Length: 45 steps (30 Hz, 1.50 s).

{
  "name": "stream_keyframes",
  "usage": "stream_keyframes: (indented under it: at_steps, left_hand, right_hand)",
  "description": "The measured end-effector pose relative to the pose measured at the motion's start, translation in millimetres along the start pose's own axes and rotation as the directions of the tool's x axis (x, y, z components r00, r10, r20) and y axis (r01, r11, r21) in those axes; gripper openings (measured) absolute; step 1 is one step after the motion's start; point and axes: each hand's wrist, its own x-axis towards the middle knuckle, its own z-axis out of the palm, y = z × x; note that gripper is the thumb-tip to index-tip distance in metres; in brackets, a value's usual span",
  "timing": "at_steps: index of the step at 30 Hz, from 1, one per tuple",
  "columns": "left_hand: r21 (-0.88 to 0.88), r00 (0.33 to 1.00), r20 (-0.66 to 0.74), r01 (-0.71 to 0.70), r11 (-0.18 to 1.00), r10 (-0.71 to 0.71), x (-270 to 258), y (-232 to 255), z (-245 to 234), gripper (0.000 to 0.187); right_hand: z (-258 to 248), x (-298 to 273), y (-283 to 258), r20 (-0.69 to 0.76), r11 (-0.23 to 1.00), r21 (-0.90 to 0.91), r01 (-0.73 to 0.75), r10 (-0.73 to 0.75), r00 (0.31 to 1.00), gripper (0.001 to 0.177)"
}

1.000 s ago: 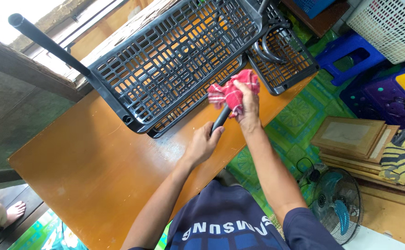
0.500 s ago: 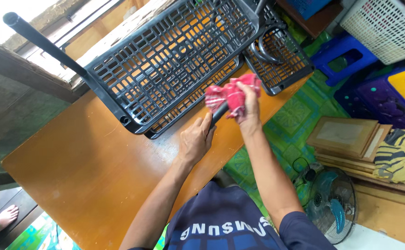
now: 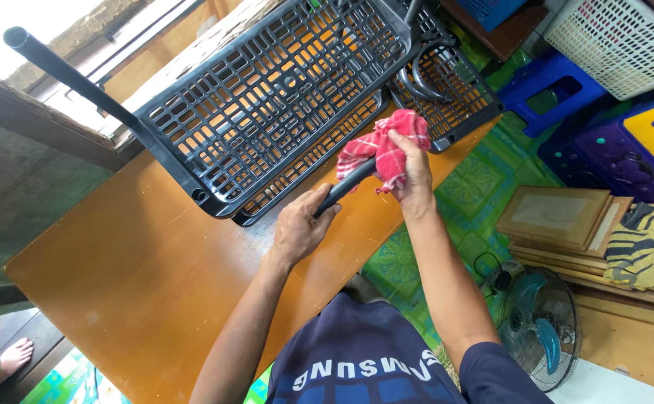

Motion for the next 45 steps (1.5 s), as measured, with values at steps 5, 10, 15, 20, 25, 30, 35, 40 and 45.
stream_keyframes:
  at_steps: [5, 10, 15, 20, 25, 30, 35, 40, 45]
  left_hand:
    - [0.016, 0.996, 0.019, 0.086, 0.996, -0.086, -3.1, -3.5, 18.5, 0.040]
    - [0.017, 0.995, -0.093, -0.039, 0.999, 0.040, 4.3, -11.6, 39.3, 0.040]
    - [-0.007, 0.999, 0.040, 0.019, 1.000, -0.019, 7.3, -13.1, 31.6, 0.023]
    - [0.010, 0.998, 0.039, 0.052, 0.999, -0.052, -1.1, 2.2, 30.2, 0.038]
    - [-0.016, 0.995, -0.013, 0.096, 0.995, -0.096, -18.5, 15.2, 16.3, 0.029]
    - [-0.043, 0.908, -0.403, 0.107, 0.993, -0.115, -5.4, -7.4, -28.2, 0.020]
    - [0.355, 0.863, -0.499, 0.122, 0.927, 0.077, 47.6, -56.4, -66.2, 0.036]
    - [0.484, 0.910, -0.414, 0.245, 0.840, -0.027, 72.3, -92.6, -69.5, 0.044]
    - [0.555, 0.926, -0.376, 0.257, 0.791, -0.037, 65.5, -109.9, -63.6, 0.045]
  right_hand:
    - [6.1, -6.8, 3.0, 0.029, 0.996, 0.070, -0.060, 0.058, 0.998, 0.043]
    - [33.3, -41.9, 55.4, 0.116, 0.991, -0.119, 0.059, -0.045, 0.992, 0.039]
    - [38.6, -35.5, 81.0, -0.105, 0.996, -0.075, 0.044, -0.052, 0.993, 0.027]
    - [9.1, 7.5, 70.1, -0.242, 0.971, -0.235, 0.032, -0.090, 0.966, 0.025]
    - [-16.8, 49.1, 41.4, -0.286, 0.958, -0.245, 0.151, -0.220, 0.932, 0.035]
    - [-13.1, 81.8, -2.3, 0.068, 0.637, -0.549, 0.542, -0.612, 0.788, 0.052]
    - [28.8, 94.3, 31.6, 0.434, -0.171, -0.892, 0.419, -0.587, 0.683, 0.056]
    - [56.1, 42.4, 116.7, 0.713, -0.403, -0.698, 0.592, -0.307, 0.631, 0.069]
    - [36.8, 69.8, 107.2, 0.877, -0.494, -0.481, 0.724, -0.268, 0.399, 0.065]
